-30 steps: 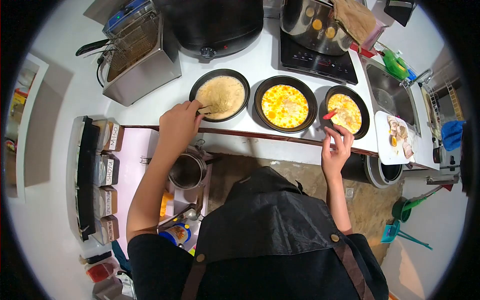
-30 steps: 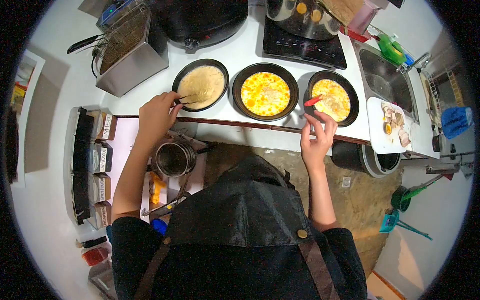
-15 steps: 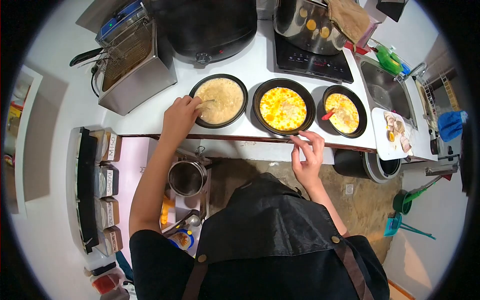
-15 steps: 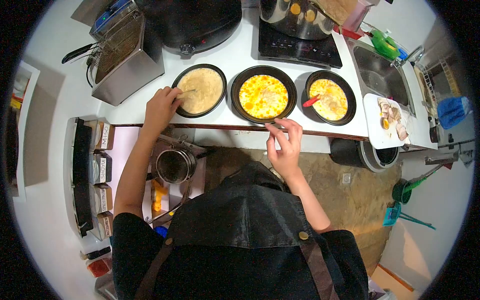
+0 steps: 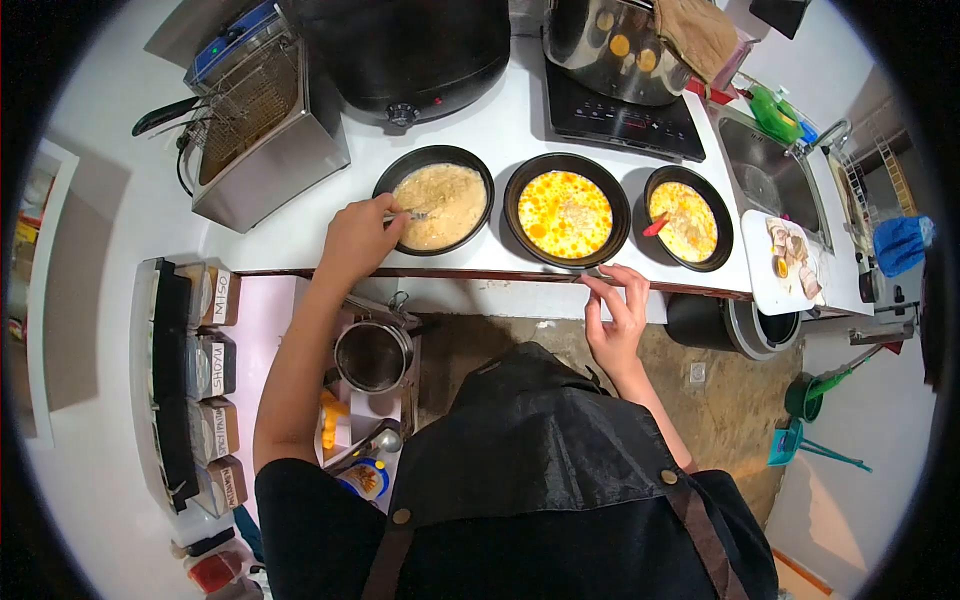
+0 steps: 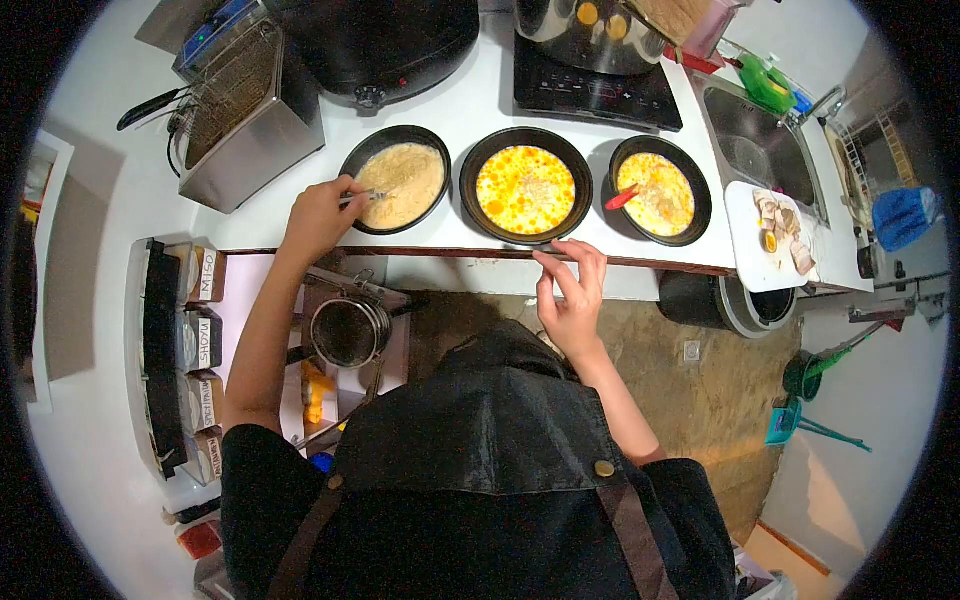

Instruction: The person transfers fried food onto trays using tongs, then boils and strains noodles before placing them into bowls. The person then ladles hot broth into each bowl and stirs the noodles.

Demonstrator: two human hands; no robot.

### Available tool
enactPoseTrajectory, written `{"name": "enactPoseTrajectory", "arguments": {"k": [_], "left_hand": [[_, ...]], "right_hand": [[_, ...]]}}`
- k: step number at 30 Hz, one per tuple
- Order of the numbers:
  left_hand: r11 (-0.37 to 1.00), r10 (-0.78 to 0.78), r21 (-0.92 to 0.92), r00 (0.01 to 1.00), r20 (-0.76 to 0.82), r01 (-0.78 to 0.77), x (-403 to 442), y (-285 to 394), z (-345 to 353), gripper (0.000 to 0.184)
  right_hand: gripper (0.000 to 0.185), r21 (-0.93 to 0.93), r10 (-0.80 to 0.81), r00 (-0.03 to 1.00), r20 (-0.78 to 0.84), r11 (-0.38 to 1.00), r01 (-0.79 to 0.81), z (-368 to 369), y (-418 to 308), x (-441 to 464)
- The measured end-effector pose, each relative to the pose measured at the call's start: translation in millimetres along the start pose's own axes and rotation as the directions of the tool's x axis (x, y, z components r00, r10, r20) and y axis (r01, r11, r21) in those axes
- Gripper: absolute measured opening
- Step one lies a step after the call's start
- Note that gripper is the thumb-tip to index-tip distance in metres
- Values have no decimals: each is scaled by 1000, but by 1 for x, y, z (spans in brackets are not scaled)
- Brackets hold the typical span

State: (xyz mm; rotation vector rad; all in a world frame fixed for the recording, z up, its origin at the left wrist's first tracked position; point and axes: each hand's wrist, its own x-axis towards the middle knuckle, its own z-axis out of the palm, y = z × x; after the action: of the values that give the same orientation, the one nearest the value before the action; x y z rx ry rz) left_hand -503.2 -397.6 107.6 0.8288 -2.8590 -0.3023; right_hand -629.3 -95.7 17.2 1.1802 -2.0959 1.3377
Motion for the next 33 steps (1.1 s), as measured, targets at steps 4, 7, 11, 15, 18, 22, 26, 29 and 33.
{"name": "enactPoseTrajectory", "arguments": {"k": [4,7,11,15,18,22,26,29,33], "left_hand": [[986,-47,-157,999,13,48,-5,-4,7,21],[940,-66,-337,997,-31,51,-6,-11,12,21],[833,-130,-547,990,-46,84,-6,-10,1,17],[777,-71,-629,989,-126,-24,-5,-7,-33,18],[820,-68,-569,978,-199,-59,-2,0,-62,18],[836,-41,-541,972,-233,-94,-5,11,-107,18],[868,-18,-480,959,-283,-126,-8,26,-147,20],[888,-21,-442,948,-319,-129,-10,31,-169,22],[906,-33,-411,951,-308,-102,-11,32,-176,23]], "right_hand": [[29,0,8,1000,-14,1000,-8,-2,0,-1],[30,-9,15,1000,-26,1000,-15,-5,0,-1],[29,-11,24,999,-40,1000,-24,-10,1,-3],[28,-6,29,998,-61,1000,-30,-13,3,-3],[28,-20,32,997,-71,999,-33,-16,5,-4],[29,-24,12,995,-99,1000,-15,-20,5,-2],[29,-60,11,992,-128,998,-19,-25,6,2],[29,-84,5,988,-157,996,-18,-31,9,3],[27,-111,26,979,-200,993,-49,-37,15,1]]}}
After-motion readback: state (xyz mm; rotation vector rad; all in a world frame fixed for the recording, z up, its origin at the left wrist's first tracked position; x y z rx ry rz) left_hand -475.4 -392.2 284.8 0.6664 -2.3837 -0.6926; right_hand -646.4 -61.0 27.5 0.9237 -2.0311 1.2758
